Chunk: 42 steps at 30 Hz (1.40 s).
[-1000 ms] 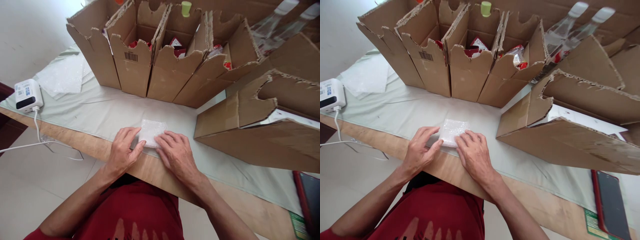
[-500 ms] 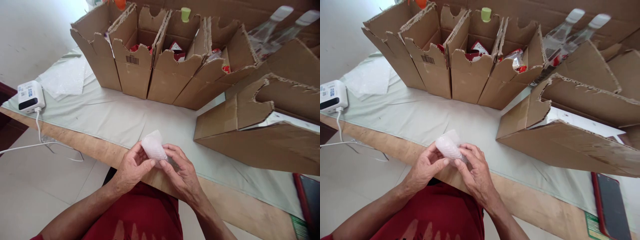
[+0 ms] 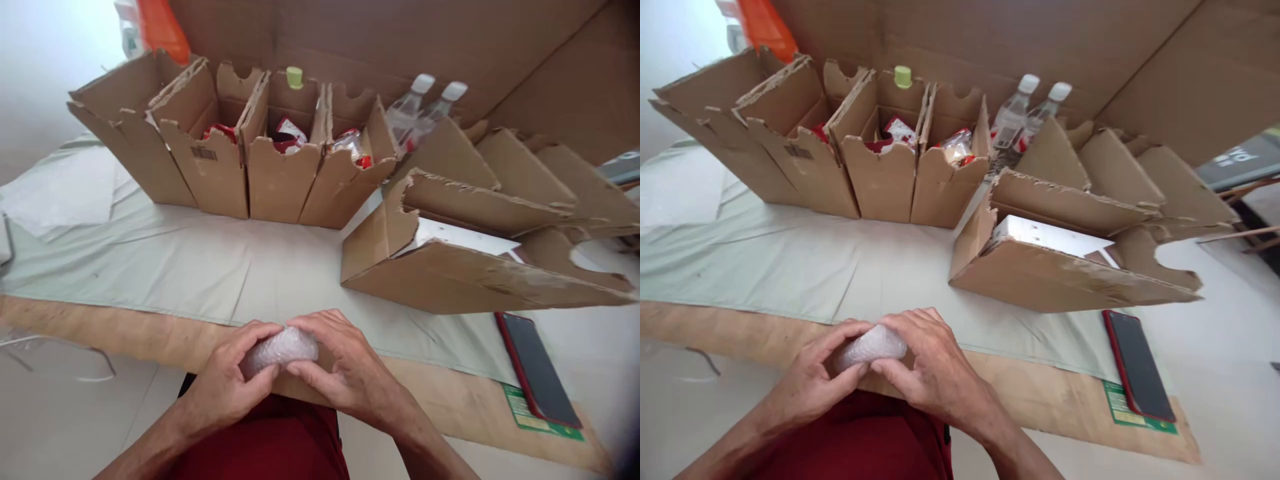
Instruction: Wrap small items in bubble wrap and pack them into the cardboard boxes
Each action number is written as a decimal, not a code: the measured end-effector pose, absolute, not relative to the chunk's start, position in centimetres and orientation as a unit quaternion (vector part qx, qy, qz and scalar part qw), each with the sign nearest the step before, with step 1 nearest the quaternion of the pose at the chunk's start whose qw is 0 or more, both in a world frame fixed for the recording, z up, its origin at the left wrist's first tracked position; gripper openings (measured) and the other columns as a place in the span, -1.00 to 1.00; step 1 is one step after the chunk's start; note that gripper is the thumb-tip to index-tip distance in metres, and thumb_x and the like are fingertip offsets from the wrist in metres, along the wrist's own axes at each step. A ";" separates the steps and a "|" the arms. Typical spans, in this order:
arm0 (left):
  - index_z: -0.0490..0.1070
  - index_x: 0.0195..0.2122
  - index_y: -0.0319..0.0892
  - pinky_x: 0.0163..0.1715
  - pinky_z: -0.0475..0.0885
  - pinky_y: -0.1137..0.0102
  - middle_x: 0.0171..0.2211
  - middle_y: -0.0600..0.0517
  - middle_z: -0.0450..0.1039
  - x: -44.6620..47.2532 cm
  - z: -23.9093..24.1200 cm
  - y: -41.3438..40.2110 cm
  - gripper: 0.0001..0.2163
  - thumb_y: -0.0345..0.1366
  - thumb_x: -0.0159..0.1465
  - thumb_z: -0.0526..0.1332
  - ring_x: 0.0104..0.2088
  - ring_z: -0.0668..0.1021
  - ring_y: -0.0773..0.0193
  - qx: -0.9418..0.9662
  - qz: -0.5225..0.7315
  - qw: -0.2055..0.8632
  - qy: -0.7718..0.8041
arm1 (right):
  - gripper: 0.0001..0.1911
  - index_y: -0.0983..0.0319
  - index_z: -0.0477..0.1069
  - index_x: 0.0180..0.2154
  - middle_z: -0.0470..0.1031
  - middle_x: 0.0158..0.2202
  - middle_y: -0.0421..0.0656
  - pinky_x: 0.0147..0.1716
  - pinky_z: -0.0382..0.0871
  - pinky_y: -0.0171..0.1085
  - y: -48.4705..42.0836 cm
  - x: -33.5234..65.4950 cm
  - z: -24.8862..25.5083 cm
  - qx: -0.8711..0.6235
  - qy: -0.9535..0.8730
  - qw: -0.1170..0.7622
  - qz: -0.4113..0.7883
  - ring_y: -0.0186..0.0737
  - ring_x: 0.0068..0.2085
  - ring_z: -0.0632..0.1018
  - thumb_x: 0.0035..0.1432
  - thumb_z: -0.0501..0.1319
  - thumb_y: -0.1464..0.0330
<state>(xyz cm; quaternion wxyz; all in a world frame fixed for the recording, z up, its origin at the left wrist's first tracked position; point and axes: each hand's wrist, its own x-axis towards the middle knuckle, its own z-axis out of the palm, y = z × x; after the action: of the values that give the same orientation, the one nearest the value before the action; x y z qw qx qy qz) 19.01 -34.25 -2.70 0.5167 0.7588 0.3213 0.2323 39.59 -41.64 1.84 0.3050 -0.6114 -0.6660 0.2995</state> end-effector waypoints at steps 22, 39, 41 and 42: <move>0.47 0.06 -0.21 -0.15 0.53 0.28 -0.23 -0.05 0.58 23.8 -4.1 -29.9 -0.60 -0.11 0.27 0.34 -0.25 0.61 0.19 0.563 0.272 0.701 0.343 | -0.73 0.10 0.55 -0.15 0.62 -0.08 0.03 -0.37 0.45 -0.10 -45.1 54.3 14.6 -0.719 -0.373 0.583 0.066 -0.05 -0.26 0.63 0.09 0.41 0.21; 0.58 -0.03 -0.17 -0.17 0.57 0.30 -0.19 -0.08 0.64 23.7 -5.3 -30.4 -0.70 -0.15 0.30 0.24 -0.18 0.65 0.15 0.664 0.238 0.620 0.344 | -0.62 0.18 0.52 0.04 0.43 -0.57 -0.29 -0.39 0.24 -0.23 -36.1 54.5 16.6 -0.859 -0.501 0.100 0.013 -0.30 -0.51 0.42 0.20 0.31 0.22; 0.58 -0.04 -0.16 -0.19 0.58 0.31 -0.20 -0.07 0.65 23.6 -5.4 -30.4 -0.72 -0.18 0.30 0.23 -0.18 0.66 0.15 0.683 0.240 0.601 0.340 | -0.73 0.16 0.59 -0.06 0.48 -0.53 -0.25 -0.37 0.20 -0.23 -34.7 53.2 16.7 -0.853 -0.520 0.025 -0.034 -0.26 -0.46 0.45 0.20 0.29 0.27; 0.58 -0.05 -0.16 -0.19 0.58 0.31 -0.21 -0.07 0.66 23.6 -5.4 -30.5 -0.73 -0.19 0.30 0.23 -0.18 0.66 0.14 0.690 0.242 0.592 0.338 | -0.76 0.15 0.60 -0.10 0.50 -0.50 -0.23 -0.38 0.20 -0.23 -34.2 52.8 16.6 -0.852 -0.522 0.003 -0.034 -0.23 -0.43 0.47 0.19 0.28 0.28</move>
<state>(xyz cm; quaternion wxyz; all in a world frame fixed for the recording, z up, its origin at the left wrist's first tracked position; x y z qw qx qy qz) 23.61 -30.45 -5.39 0.5921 0.6903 0.3379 0.2424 52.79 -34.20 16.60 0.0034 -0.8522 -0.5221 -0.0337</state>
